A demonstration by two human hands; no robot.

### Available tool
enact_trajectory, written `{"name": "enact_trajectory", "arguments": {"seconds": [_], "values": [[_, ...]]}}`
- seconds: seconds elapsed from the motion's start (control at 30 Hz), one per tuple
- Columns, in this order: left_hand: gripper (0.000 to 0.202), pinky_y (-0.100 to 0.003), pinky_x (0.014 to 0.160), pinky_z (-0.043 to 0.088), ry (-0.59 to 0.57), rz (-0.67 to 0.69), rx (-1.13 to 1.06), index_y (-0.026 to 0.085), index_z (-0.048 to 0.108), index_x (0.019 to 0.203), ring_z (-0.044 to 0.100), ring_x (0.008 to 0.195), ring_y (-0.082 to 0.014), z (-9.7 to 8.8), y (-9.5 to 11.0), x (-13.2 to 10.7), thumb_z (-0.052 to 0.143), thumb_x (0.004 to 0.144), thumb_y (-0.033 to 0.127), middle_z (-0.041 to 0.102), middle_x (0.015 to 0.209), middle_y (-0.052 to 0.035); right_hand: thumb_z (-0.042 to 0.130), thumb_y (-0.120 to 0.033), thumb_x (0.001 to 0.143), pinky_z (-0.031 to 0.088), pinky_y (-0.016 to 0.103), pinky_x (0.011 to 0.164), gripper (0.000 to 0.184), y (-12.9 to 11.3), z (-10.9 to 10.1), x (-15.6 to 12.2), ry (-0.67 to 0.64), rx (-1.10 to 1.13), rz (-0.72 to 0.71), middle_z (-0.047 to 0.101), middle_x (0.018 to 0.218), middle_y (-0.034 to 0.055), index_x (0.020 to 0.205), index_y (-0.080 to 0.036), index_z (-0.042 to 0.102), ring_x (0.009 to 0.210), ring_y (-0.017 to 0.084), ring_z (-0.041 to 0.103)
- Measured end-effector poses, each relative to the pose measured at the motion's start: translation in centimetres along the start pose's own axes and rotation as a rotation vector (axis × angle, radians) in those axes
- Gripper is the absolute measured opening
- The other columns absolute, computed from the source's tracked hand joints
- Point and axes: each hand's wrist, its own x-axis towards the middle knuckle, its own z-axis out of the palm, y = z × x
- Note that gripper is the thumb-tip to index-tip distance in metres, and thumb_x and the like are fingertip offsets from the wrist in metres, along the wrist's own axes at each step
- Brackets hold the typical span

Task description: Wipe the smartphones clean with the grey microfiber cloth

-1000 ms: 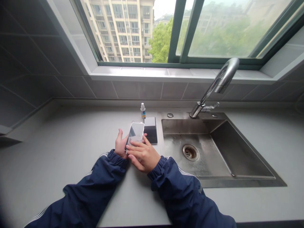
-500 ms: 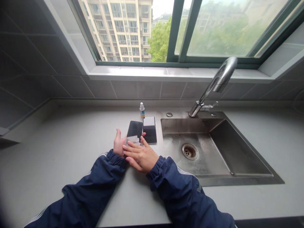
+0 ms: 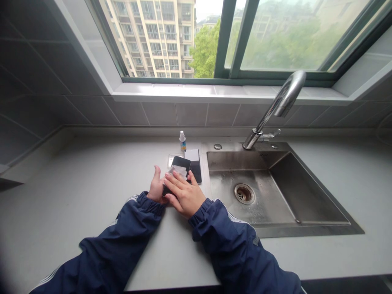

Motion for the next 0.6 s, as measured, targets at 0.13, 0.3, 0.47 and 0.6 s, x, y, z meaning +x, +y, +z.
{"name": "enact_trajectory", "arguments": {"seconds": [0.13,0.3,0.47,0.6], "values": [[0.084,-0.048,0.112,0.041,-0.019,0.027,0.038,0.011,0.041,0.153,0.063,0.123,-0.0332,0.3,-0.5,0.0,0.015,0.097,0.068,0.068,0.127,-0.0197,0.045,-0.033,0.102,0.0,0.052,0.126,0.051,1.0,-0.2,0.1,0.048,-0.018,0.081,0.042,0.157,0.005,0.152,-0.026,0.04,0.15,0.022,0.034],[0.079,-0.046,0.111,0.042,-0.032,0.019,0.062,0.014,0.036,0.156,0.059,0.127,-0.0335,0.9,-0.6,-0.1,0.015,0.099,0.064,0.065,0.133,-0.0181,0.043,-0.03,0.101,0.004,0.053,0.126,0.051,2.0,-0.7,0.3,0.085,-0.026,0.144,0.041,0.158,0.004,0.152,-0.025,0.041,0.15,0.022,0.032],[0.077,-0.047,0.105,0.049,-0.114,0.005,0.131,0.017,0.036,0.156,0.062,0.122,-0.0321,0.5,-0.7,0.0,0.009,0.099,0.062,0.066,0.131,-0.0165,0.042,-0.027,0.101,0.002,0.056,0.126,0.051,2.3,-0.7,0.4,0.144,-0.056,0.198,0.043,0.156,0.0028,0.152,-0.029,0.041,0.15,0.022,0.034],[0.077,-0.049,0.096,0.055,-0.165,-0.029,0.182,0.02,0.037,0.156,0.067,0.112,-0.0325,-0.3,-0.5,0.0,0.01,0.098,0.064,0.067,0.127,-0.0168,0.042,-0.024,0.101,0.004,0.055,0.126,0.049,2.6,-0.7,0.5,0.181,-0.069,0.201,0.046,0.154,0.0022,0.149,-0.029,0.045,0.148,0.021,0.036]]}}
